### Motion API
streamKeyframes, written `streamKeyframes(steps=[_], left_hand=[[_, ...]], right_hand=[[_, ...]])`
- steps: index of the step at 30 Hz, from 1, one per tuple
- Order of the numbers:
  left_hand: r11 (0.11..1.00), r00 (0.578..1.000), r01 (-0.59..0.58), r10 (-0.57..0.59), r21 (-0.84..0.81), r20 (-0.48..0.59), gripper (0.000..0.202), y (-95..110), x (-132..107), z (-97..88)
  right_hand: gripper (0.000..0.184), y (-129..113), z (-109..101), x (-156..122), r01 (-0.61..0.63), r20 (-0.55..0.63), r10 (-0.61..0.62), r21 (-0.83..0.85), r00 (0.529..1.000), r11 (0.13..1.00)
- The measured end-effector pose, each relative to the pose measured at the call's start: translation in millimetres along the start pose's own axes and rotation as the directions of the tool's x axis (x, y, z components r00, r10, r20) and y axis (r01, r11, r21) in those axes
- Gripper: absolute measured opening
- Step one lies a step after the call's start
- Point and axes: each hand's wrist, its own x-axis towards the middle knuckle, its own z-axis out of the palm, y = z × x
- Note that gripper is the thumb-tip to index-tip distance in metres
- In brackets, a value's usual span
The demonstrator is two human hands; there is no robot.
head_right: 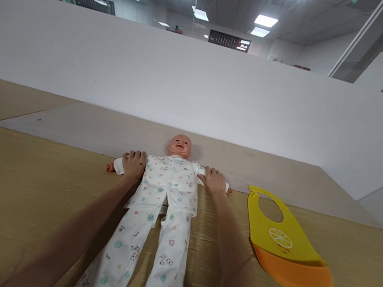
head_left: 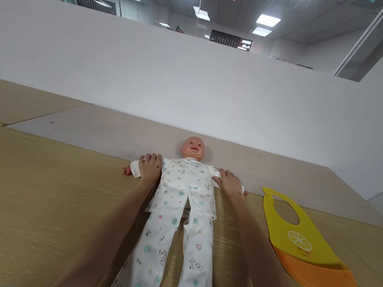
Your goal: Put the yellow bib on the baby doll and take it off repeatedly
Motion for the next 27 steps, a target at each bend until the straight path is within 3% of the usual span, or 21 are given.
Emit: streamKeyframes(steps=[10, 20, 27], left_hand=[[0.998, 1.000, 0.014, -0.014, -0.064, 0.009, 0.038, -2, 0, 0.3], [0.999, 1.000, 0.023, -0.024, -0.032, -0.008, 0.041, -8, 10, 10.9], [0.999, 0.999, 0.038, -0.038, 0.001, -0.001, 0.040, -9, 14, 13.9]], right_hand=[[0.057, 1, 1, 5, 0.015, -0.045, -0.016, -0.023, 0.999, 1.000], [0.067, 6, 4, 18, 0.012, -0.068, -0.015, -0.031, 0.998, 0.999], [0.062, 8, 13, 26, 0.025, -0.106, -0.029, -0.037, 0.994, 0.999]])
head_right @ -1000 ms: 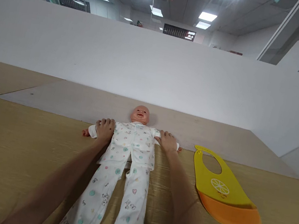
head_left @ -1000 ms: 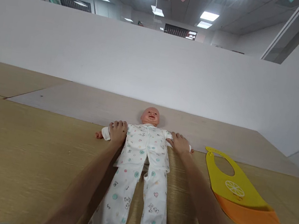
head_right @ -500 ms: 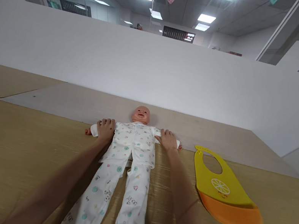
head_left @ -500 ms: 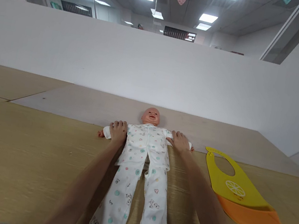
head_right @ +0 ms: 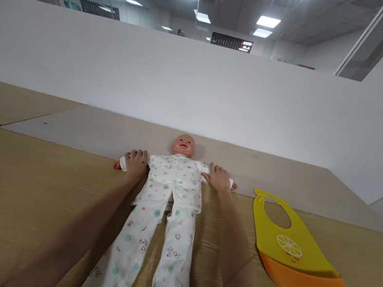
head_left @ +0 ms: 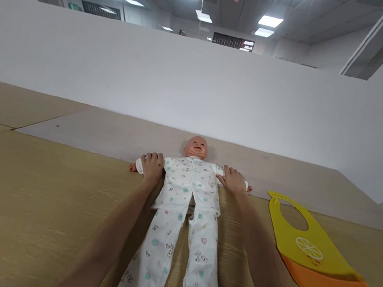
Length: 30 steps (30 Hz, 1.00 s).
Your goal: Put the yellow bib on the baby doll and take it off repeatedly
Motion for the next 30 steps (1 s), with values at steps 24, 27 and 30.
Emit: streamKeyframes(steps=[24, 27, 30], left_hand=[[0.921, 0.943, -0.297, 0.242, -0.251, -0.228, 0.035, -2, -46, -13.3], [0.910, 0.935, -0.318, 0.254, -0.267, -0.249, 0.034, -1, -61, -20.5], [0.916, 0.937, -0.321, 0.270, -0.239, -0.222, 0.035, 1, -77, -30.8]], right_hand=[[0.038, -17, 4, -53, 0.031, -0.385, 0.035, 0.162, 0.922, 0.986], [0.038, -25, 4, -60, 0.064, -0.397, 0.014, 0.183, 0.918, 0.981], [0.037, -32, 1, -69, 0.074, -0.384, 0.005, 0.192, 0.924, 0.979]])
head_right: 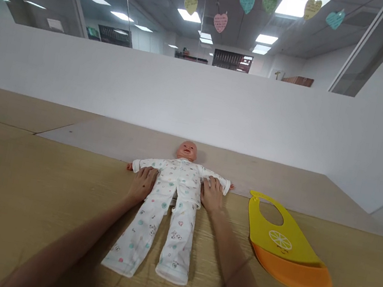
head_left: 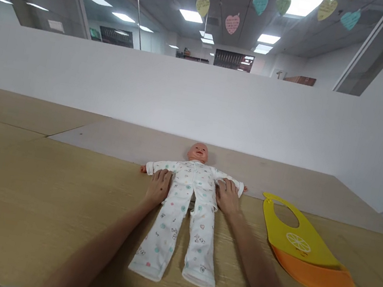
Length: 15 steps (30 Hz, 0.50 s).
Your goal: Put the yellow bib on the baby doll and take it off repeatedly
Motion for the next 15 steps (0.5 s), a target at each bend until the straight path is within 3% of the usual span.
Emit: streamKeyframes(steps=[9, 15], left_hand=[[1.000, 0.987, 0.020, -0.019, 0.000, 0.162, 0.040, 38, -41, -43.2], [0.977, 0.993, -0.087, 0.101, -0.195, 0.064, 0.045, 64, -75, -78.6]], right_hand=[[0.041, -35, -33, -32, -0.013, 0.102, 0.011, 0.019, 0.995, 1.000], [0.046, -57, -54, -65, -0.033, 0.119, 0.022, 0.091, 0.993, 0.995]])
